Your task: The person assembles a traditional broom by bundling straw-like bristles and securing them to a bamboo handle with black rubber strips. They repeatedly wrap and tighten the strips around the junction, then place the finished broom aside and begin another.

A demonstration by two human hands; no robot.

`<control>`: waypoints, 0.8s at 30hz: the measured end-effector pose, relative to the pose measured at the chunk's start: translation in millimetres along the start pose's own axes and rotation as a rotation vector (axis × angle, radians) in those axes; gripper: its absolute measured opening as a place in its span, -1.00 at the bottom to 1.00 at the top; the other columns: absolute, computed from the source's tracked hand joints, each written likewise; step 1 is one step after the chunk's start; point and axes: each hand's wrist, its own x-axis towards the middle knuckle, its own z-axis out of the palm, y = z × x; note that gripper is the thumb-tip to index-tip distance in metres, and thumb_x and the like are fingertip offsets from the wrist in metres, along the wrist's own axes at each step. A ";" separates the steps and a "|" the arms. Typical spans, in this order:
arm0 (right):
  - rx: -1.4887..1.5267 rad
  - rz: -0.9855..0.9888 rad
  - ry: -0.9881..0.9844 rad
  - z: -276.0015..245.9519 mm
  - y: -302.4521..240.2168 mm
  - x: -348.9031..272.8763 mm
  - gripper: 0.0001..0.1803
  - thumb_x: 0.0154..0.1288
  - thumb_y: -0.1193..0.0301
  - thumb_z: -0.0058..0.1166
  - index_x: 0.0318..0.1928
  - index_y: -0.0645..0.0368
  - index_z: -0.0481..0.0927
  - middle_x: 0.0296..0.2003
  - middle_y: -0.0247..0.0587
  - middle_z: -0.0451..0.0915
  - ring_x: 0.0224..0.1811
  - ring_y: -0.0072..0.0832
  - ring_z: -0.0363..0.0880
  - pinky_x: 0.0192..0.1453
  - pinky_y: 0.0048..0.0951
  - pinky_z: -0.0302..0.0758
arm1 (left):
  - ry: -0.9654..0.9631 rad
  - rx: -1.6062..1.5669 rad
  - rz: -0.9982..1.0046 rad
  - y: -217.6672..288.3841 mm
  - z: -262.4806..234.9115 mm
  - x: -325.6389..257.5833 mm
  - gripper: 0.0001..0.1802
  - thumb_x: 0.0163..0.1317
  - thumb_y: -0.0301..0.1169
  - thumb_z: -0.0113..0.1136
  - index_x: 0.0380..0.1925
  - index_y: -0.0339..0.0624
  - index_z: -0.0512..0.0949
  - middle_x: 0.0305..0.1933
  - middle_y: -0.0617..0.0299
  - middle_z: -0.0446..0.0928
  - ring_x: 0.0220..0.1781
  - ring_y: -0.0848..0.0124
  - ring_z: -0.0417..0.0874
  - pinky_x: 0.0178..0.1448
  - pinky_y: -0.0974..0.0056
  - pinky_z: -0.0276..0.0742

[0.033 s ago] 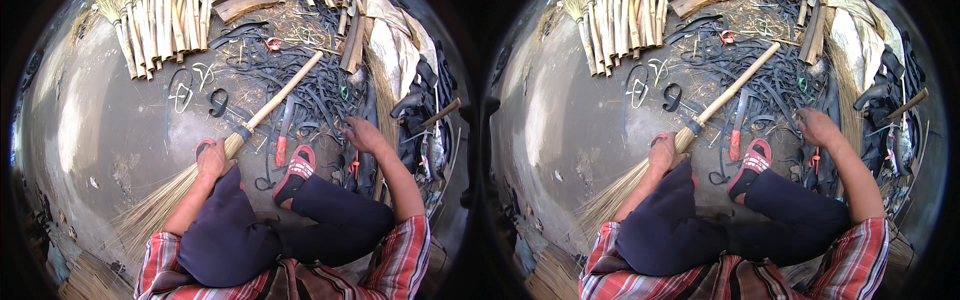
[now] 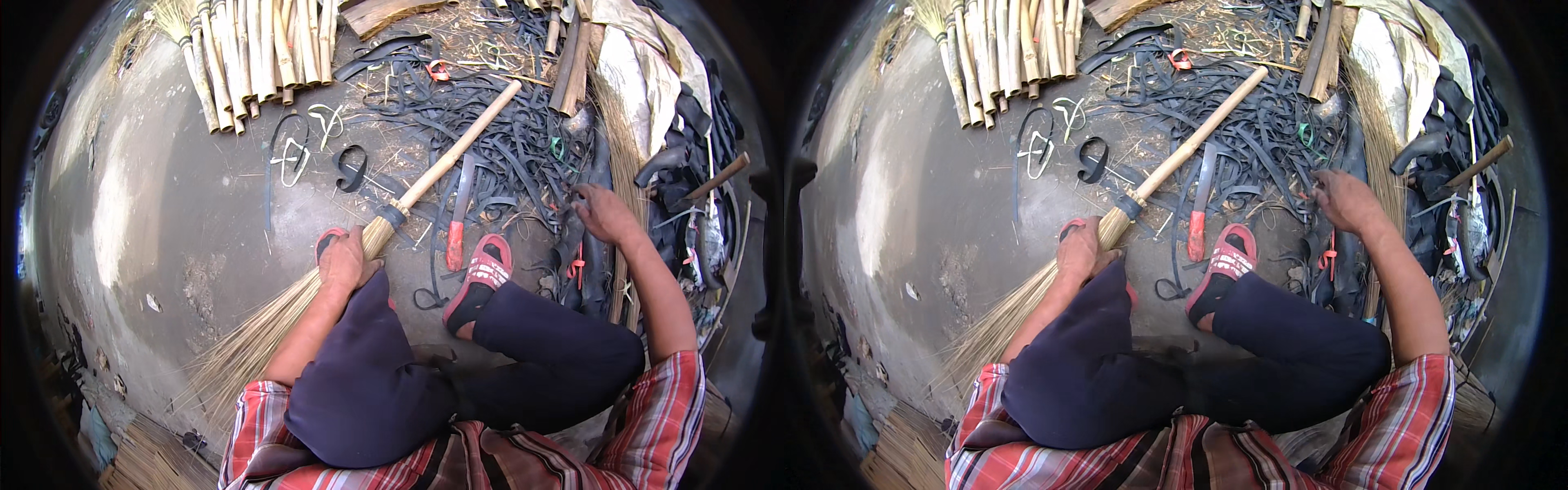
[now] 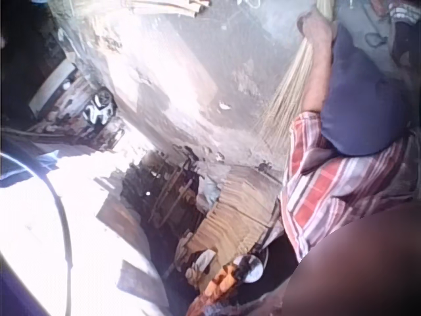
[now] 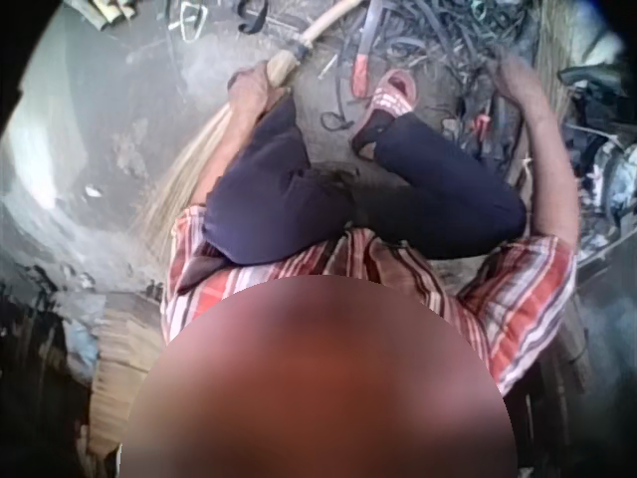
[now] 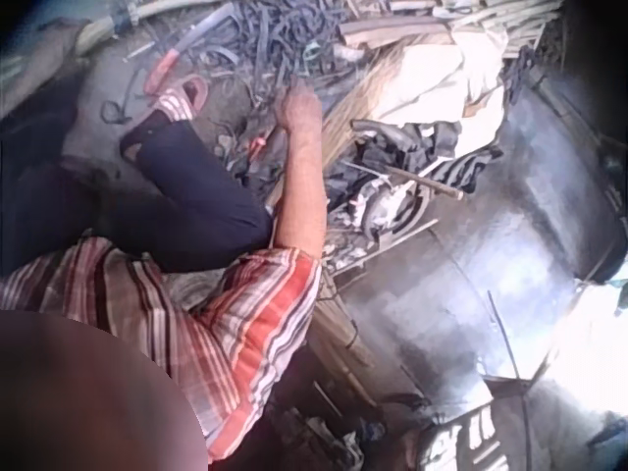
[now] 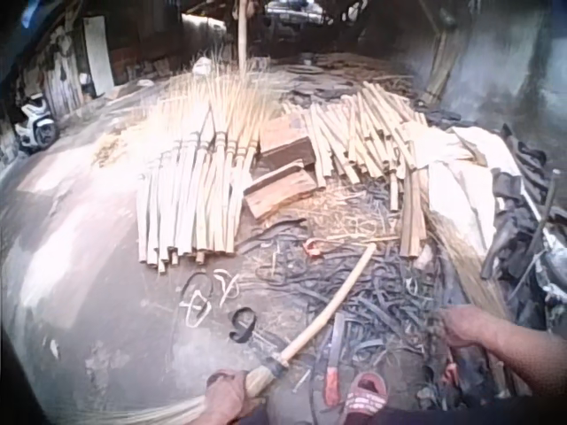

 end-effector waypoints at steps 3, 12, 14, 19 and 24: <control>0.087 0.183 0.140 7.7 51.1 -29.7 -0.57 0.53 0.26 0.11 0.24 0.27 0.62 0.08 0.22 0.70 0.16 0.14 0.67 0.25 0.00 0.58 | 0.008 0.029 -0.072 6.1 5.2 1.2 -0.20 0.05 -0.09 0.64 0.22 -0.16 0.49 0.08 -0.20 0.69 0.19 -0.14 0.70 0.28 -0.08 0.62; 0.674 0.698 0.268 236.8 53.5 -120.2 -0.63 0.49 0.19 0.16 0.10 0.18 0.71 -0.03 0.14 0.75 0.05 0.09 0.72 0.18 -0.04 0.60 | 0.015 0.027 -0.122 11.7 15.6 9.1 -0.33 0.06 -0.19 0.63 0.10 -0.22 0.52 0.03 -0.19 0.69 0.14 -0.16 0.73 0.22 -0.13 0.63; 0.613 0.616 0.365 269.6 36.5 -125.1 -0.66 0.48 0.24 0.17 0.11 0.13 0.70 0.02 0.10 0.69 0.10 0.07 0.67 0.19 -0.02 0.59 | 0.029 0.032 -0.138 13.5 15.4 8.7 -0.36 0.07 -0.23 0.60 0.10 -0.22 0.52 0.04 -0.19 0.69 0.13 -0.16 0.73 0.22 -0.13 0.63; 0.425 0.518 0.359 303.7 13.4 -96.5 -0.72 0.45 0.30 0.19 0.11 0.02 0.69 0.05 -0.01 0.54 0.21 -0.01 0.56 0.18 0.03 0.57 | 0.022 0.030 -0.135 23.2 3.0 7.3 -0.38 0.08 -0.28 0.56 0.12 -0.18 0.52 -0.02 -0.23 0.72 0.05 -0.21 0.75 0.16 -0.15 0.66; 0.190 0.346 0.219 308.1 34.0 -68.8 -0.77 0.50 0.29 0.16 0.08 -0.02 0.68 -0.03 -0.06 0.57 0.09 -0.02 0.62 0.11 0.00 0.59 | 0.077 0.102 -0.137 24.4 -6.8 10.2 -0.37 0.07 -0.28 0.57 0.14 -0.16 0.52 -0.08 -0.26 0.74 -0.02 -0.22 0.79 0.11 -0.17 0.68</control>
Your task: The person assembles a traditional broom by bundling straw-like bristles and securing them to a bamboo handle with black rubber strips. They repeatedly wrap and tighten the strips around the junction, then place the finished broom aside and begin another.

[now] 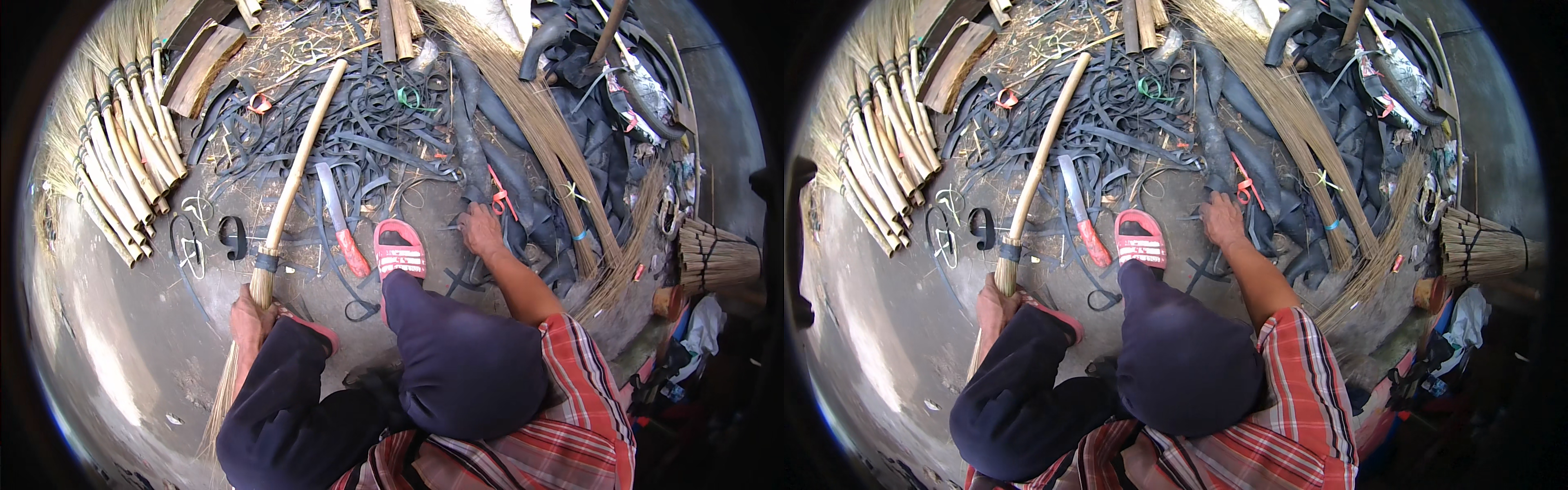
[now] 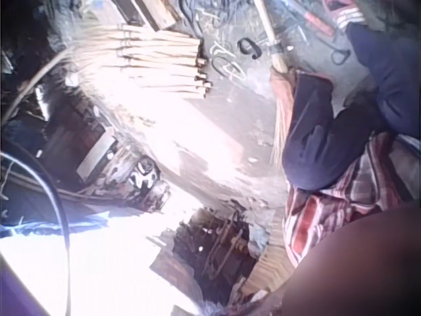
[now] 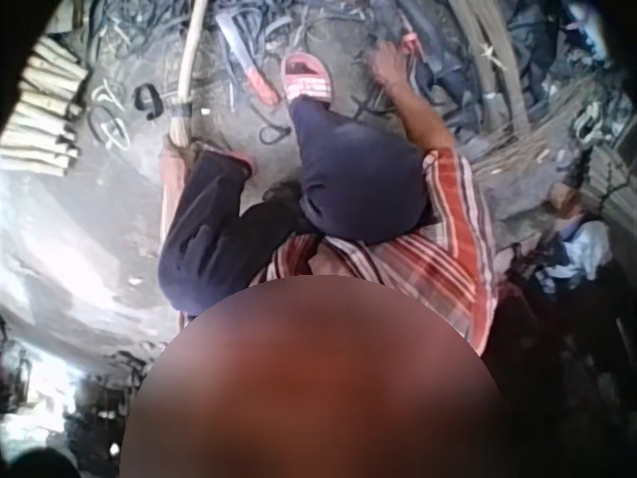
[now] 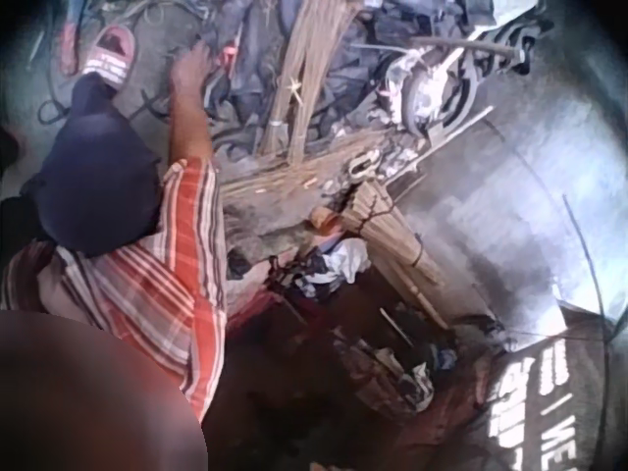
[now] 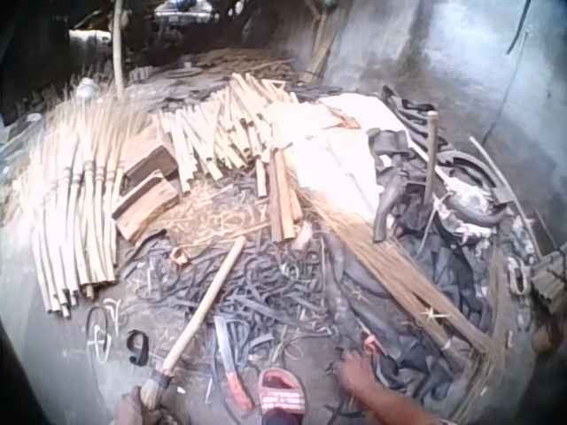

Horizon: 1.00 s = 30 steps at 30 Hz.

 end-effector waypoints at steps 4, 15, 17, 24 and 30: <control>0.738 0.262 -0.223 -35.1 12.0 35.0 -0.73 0.59 0.26 0.11 0.12 0.13 0.61 -0.12 -0.14 0.65 -0.11 -0.23 0.69 0.03 -0.13 0.62 | -0.029 0.033 -0.010 -2.3 8.3 4.6 -0.35 0.09 -0.20 0.60 0.15 -0.15 0.54 -0.04 -0.25 0.73 0.02 -0.24 0.76 0.14 -0.18 0.67; 0.534 -0.237 -0.028 -219.3 -73.9 95.5 -0.63 0.70 0.20 -0.07 0.05 0.30 0.57 -0.16 0.03 0.68 -0.11 -0.13 0.69 0.03 -0.10 0.56 | 0.030 0.012 0.002 -8.3 17.5 4.1 -0.30 0.09 -0.09 0.61 0.15 -0.21 0.55 0.00 -0.18 0.73 0.13 -0.16 0.72 0.23 -0.11 0.64; 0.527 -0.313 -0.152 -243.5 -105.9 103.0 -0.65 0.70 0.23 -0.07 -0.06 0.27 0.62 -0.35 -0.05 0.66 -0.24 -0.20 0.67 -0.06 -0.14 0.55 | 0.029 0.030 -0.014 -9.7 19.6 3.6 -0.34 0.07 -0.11 0.61 0.06 -0.23 0.57 0.00 -0.13 0.74 0.12 -0.12 0.72 0.24 -0.09 0.64; 0.707 -0.440 -0.365 -236.4 -233.9 103.3 -0.64 0.69 0.22 -0.07 -0.11 0.25 0.65 -0.49 -0.28 0.61 -0.40 -0.45 0.59 -0.21 -0.27 0.54 | 0.128 -0.020 0.038 -19.9 29.9 2.9 -0.41 0.04 -0.13 0.62 -0.03 -0.19 0.59 -0.02 -0.06 0.74 0.12 0.00 0.73 0.27 -0.04 0.62; 1.028 -0.195 -0.553 -123.6 -352.7 58.7 -0.61 0.75 0.13 -0.10 0.00 0.14 0.68 -0.46 -0.46 0.54 -0.50 -0.70 0.34 -0.38 -0.51 0.34 | 0.206 -0.041 0.085 -29.4 40.9 4.4 -0.28 0.01 -0.18 0.62 0.12 -0.26 0.50 0.01 -0.13 0.72 0.16 0.01 0.72 0.28 0.01 0.59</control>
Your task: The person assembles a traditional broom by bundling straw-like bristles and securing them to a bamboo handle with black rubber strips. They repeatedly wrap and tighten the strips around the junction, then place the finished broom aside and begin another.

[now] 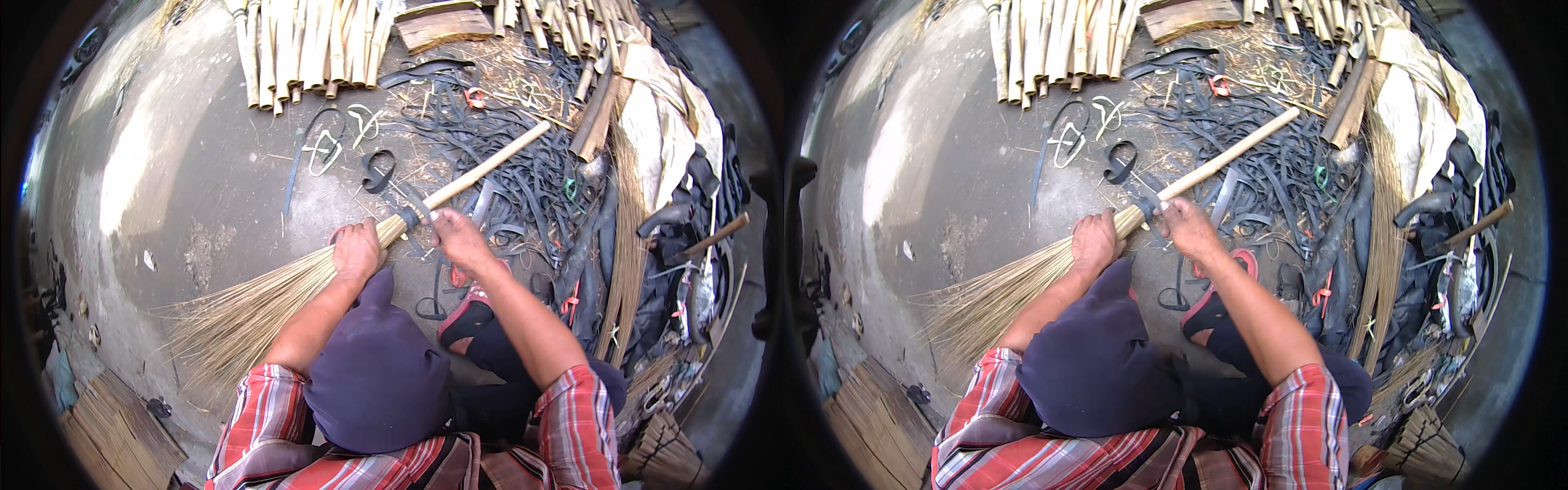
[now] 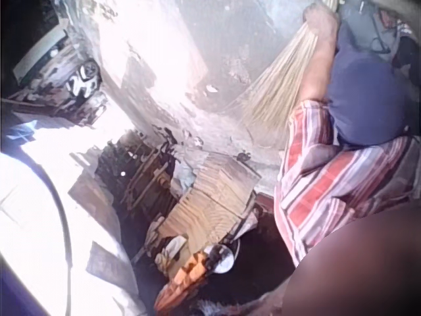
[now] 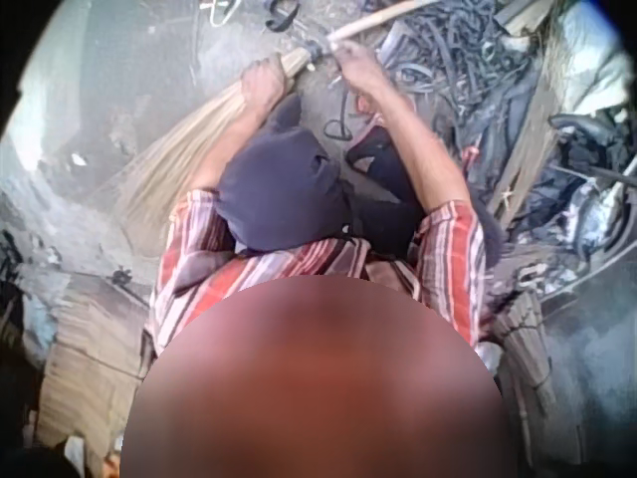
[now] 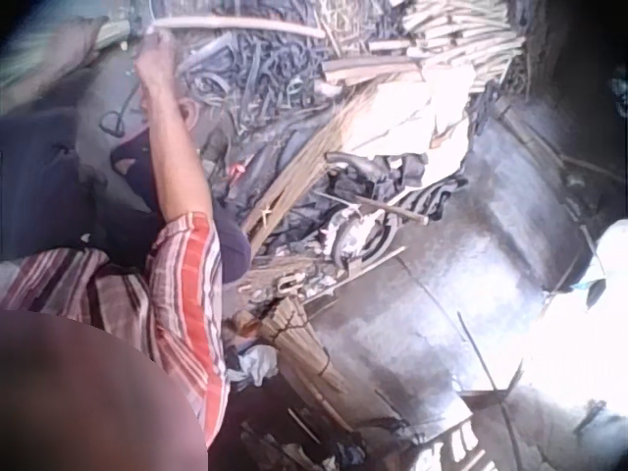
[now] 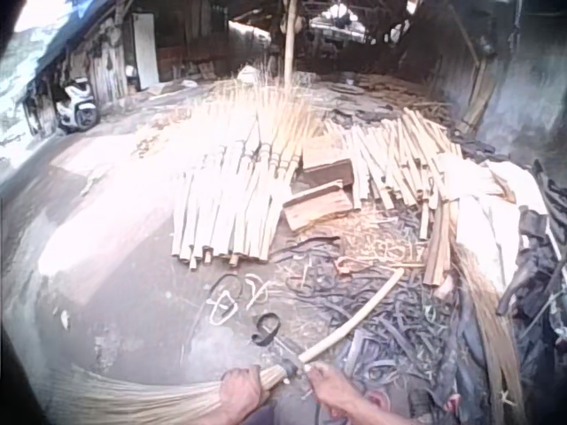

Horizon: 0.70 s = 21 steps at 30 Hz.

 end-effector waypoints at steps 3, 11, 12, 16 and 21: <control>0.161 0.105 0.009 59.7 23.3 17.7 -0.64 0.72 0.13 -0.07 0.03 0.13 0.64 -0.48 -0.45 0.51 -0.61 -0.67 0.30 -0.57 -0.51 0.24 | 0.027 -0.018 -0.010 -1.8 3.5 0.3 -0.15 0.00 -0.19 0.62 0.26 -0.31 0.45 0.01 -0.12 0.72 0.17 0.02 0.71 0.28 0.02 0.59; 0.232 0.202 0.002 51.8 21.8 31.8 -0.67 0.71 0.18 -0.06 0.01 0.19 0.60 -0.46 -0.39 0.55 -0.60 -0.64 0.43 -0.54 -0.51 0.40 | -0.003 -0.055 0.014 -6.8 9.2 3.7 -0.18 -0.01 -0.22 0.60 0.27 -0.26 0.50 0.00 -0.08 0.72 0.15 0.03 0.71 0.27 0.02 0.58; 0.223 0.168 0.017 33.3 13.9 34.9 -0.68 0.71 0.19 -0.06 0.01 0.20 0.59 -0.46 -0.38 0.56 -0.58 -0.64 0.48 -0.52 -0.50 0.44 | 0.003 -0.063 0.027 -7.6 10.0 4.0 -0.22 -0.02 -0.22 0.60 0.23 -0.24 0.52 -0.01 -0.07 0.71 0.14 0.02 0.71 0.27 0.01 0.58; -0.061 0.011 0.234 -79.9 -32.6 41.4 -0.65 0.63 0.20 0.01 -0.10 0.25 0.66 -0.45 -0.29 0.66 -0.57 -0.58 0.58 -0.46 -0.44 0.54 | 0.036 -0.112 -0.005 -8.7 9.9 2.5 -0.38 -0.02 -0.21 0.60 0.04 -0.19 0.60 -0.04 -0.06 0.71 0.12 -0.01 0.70 0.27 -0.02 0.56; 0.135 -0.248 0.494 -230.3 -78.3 21.0 -0.63 0.74 0.20 -0.09 0.04 0.26 0.61 -0.34 -0.25 0.64 -0.39 -0.52 0.67 -0.28 -0.49 0.63 | 0.052 -0.167 -0.084 -5.9 6.3 3.0 -0.41 -0.01 -0.22 0.61 0.00 -0.20 0.60 -0.04 -0.08 0.71 0.12 -0.02 0.69 0.36 -0.03 0.50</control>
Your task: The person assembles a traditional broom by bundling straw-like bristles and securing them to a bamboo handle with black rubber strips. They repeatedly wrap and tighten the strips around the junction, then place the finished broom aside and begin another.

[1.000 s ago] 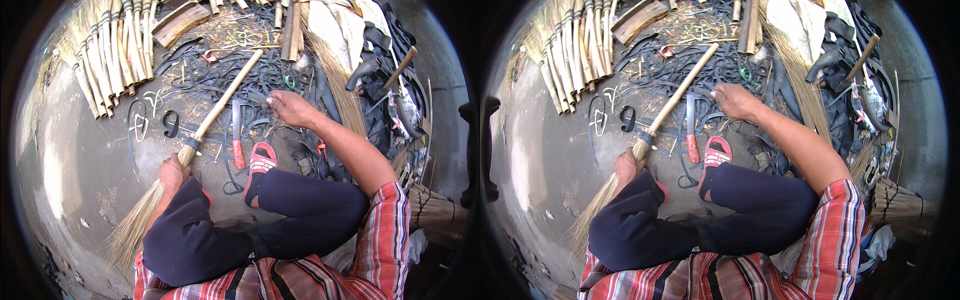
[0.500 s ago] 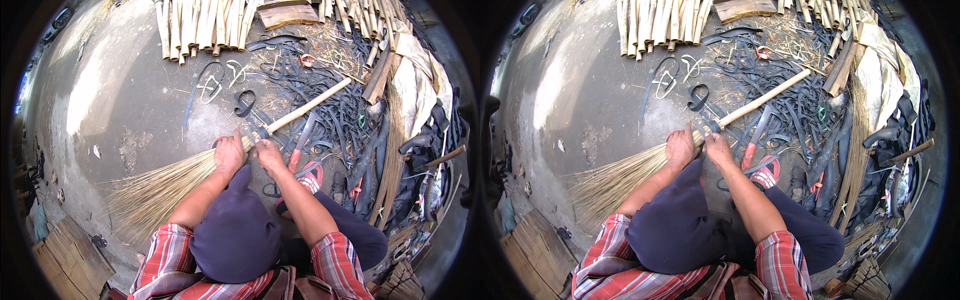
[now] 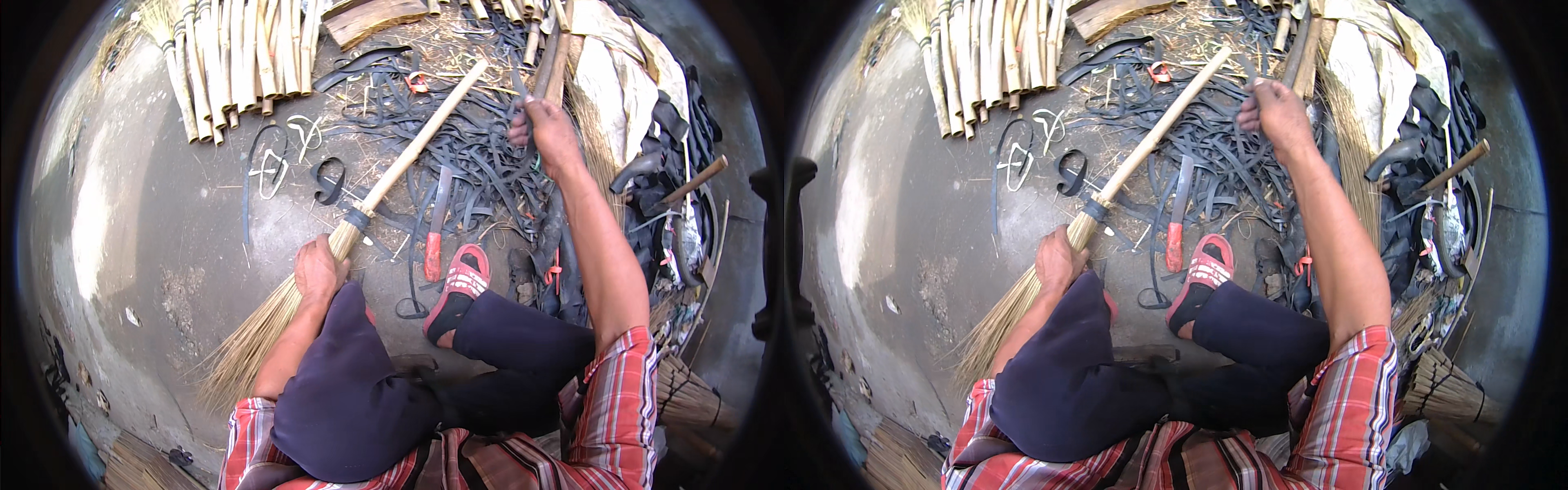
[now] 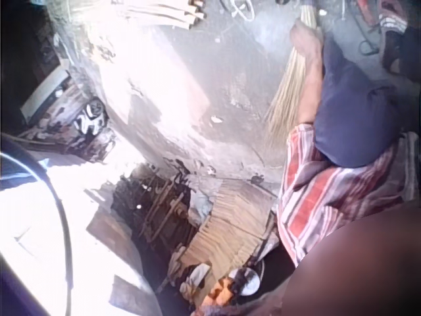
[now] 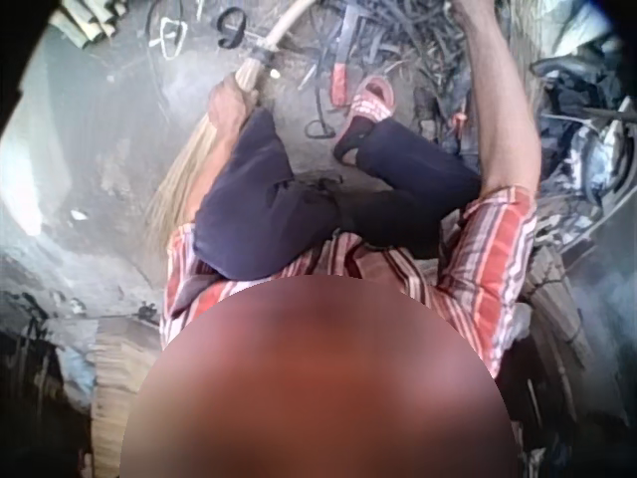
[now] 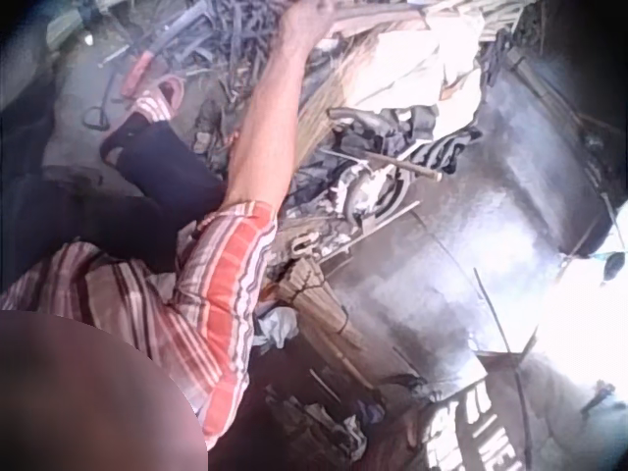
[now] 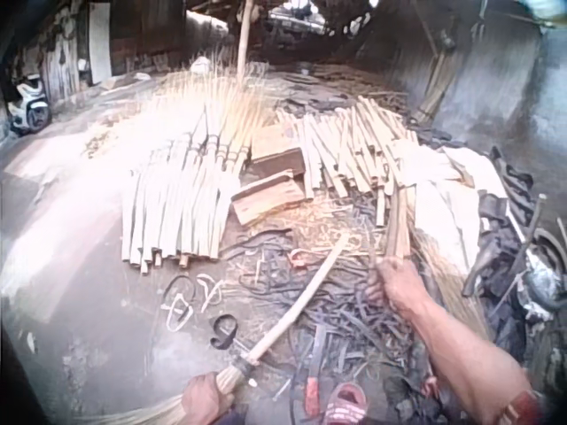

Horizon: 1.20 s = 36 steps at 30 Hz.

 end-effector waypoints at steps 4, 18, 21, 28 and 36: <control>-0.603 -0.169 0.429 -78.6 2.5 13.7 -0.38 0.61 0.06 0.03 0.30 0.42 0.57 0.11 0.25 0.72 0.16 -0.03 0.74 0.30 -0.17 0.59 | -0.064 0.069 0.000 5.0 -2.6 2.5 -0.42 0.00 -0.21 0.60 0.00 -0.20 0.60 -0.05 -0.09 0.71 0.12 -0.04 0.69 0.35 -0.03 0.51; -0.710 0.552 0.431 -181.1 293.7 -307.5 -0.62 0.47 0.15 0.17 -0.02 0.23 0.78 -0.14 0.15 0.79 0.02 0.05 0.78 0.13 -0.10 0.63 | -0.151 0.144 -0.064 22.9 -9.0 4.6 -0.41 0.07 -0.18 0.55 0.04 -0.26 0.59 -0.07 -0.22 0.74 0.03 -0.21 0.75 0.16 -0.17 0.65; -0.600 0.667 0.594 -188.7 353.2 -359.2 -0.62 0.46 0.14 0.19 -0.03 0.19 0.80 -0.11 0.09 0.81 0.02 -0.02 0.80 0.15 -0.14 0.63 | -0.140 0.156 -0.061 27.6 -10.6 5.0 -0.42 0.10 -0.16 0.53 0.06 -0.23 0.60 -0.07 -0.24 0.75 0.02 -0.23 0.77 0.13 -0.17 0.66; -0.579 0.497 0.603 -163.2 362.9 -371.1 -0.70 0.46 0.22 0.28 -0.02 0.18 0.77 -0.21 -0.06 0.76 -0.18 -0.25 0.76 -0.05 -0.22 0.62 | -0.158 0.173 -0.052 33.3 -13.6 3.7 -0.41 0.14 -0.13 0.51 0.09 -0.18 0.57 -0.07 -0.23 0.75 0.04 -0.21 0.78 0.14 -0.15 0.65; -1.088 0.274 0.393 -151.1 331.6 -312.8 -0.72 0.50 0.27 0.21 0.05 0.19 0.65 -0.14 -0.01 0.66 -0.09 -0.02 0.69 0.05 -0.09 0.62 | -0.162 0.213 -0.061 35.4 -17.5 1.0 -0.39 0.15 -0.12 0.51 0.10 -0.20 0.55 -0.05 -0.23 0.75 0.05 -0.21 0.76 0.16 -0.15 0.64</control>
